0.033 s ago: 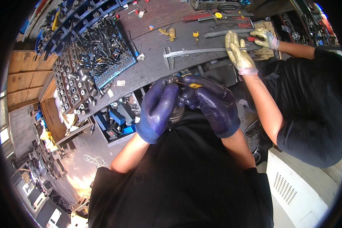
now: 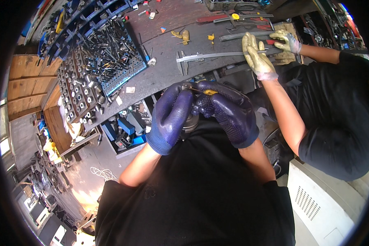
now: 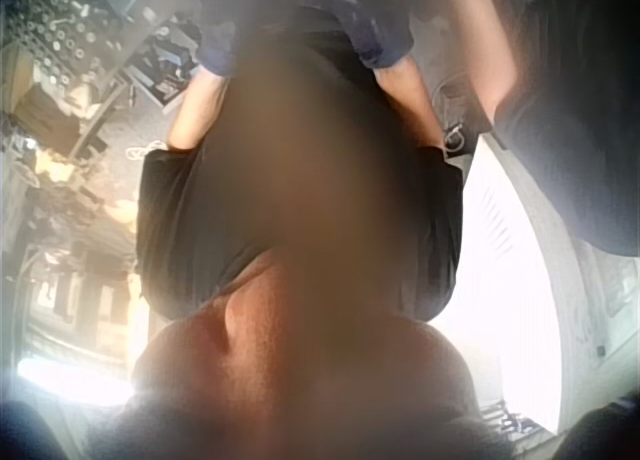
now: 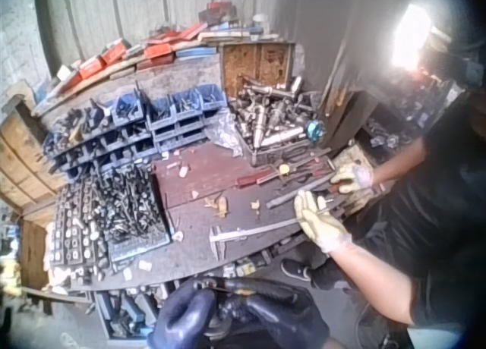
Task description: The person uses a caliper to measure various metal components at a workbench and then organizes them into a storage rack.
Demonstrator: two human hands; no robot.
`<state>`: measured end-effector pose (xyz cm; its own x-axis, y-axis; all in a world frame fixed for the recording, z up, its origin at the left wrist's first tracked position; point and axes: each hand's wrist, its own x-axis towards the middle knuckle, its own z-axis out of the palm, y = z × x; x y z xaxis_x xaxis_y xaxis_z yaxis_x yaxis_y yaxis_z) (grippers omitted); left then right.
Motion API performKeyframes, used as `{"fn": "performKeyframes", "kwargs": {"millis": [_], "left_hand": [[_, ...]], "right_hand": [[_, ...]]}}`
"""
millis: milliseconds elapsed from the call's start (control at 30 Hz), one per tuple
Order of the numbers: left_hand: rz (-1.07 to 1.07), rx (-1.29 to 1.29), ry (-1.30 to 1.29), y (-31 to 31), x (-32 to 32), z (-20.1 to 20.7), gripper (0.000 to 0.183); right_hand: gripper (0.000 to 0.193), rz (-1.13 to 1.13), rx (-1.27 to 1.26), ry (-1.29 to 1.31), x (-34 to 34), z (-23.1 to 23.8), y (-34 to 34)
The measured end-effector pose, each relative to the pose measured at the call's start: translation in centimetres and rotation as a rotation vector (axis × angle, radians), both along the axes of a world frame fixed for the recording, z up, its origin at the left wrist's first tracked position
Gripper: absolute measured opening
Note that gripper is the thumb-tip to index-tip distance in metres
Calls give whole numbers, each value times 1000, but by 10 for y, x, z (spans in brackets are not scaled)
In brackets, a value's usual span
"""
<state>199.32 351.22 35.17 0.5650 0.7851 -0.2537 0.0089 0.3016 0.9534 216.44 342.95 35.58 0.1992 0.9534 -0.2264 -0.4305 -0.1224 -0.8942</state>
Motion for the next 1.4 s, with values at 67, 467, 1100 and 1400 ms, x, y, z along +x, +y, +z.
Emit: {"fn": "performKeyframes", "kwargs": {"millis": [67, 467, 1100, 1400], "left_hand": [[11, 9, -19, 0, 1, 0, 23], [-45, 86, 10, 2, -5, -4, 37], [-17, 52, -56, 1, -1, -1, 27], [-14, 30, -44, -1, -2, 2, 28]], "right_hand": [[34, 1, 1, 76, 0, -3, 1], [33, -9, 106, -102, -1, -9, 2], [32, -32, 248, -359, -2, -10, 1], [33, -47, 215, -223, -6, -11, -1]]}}
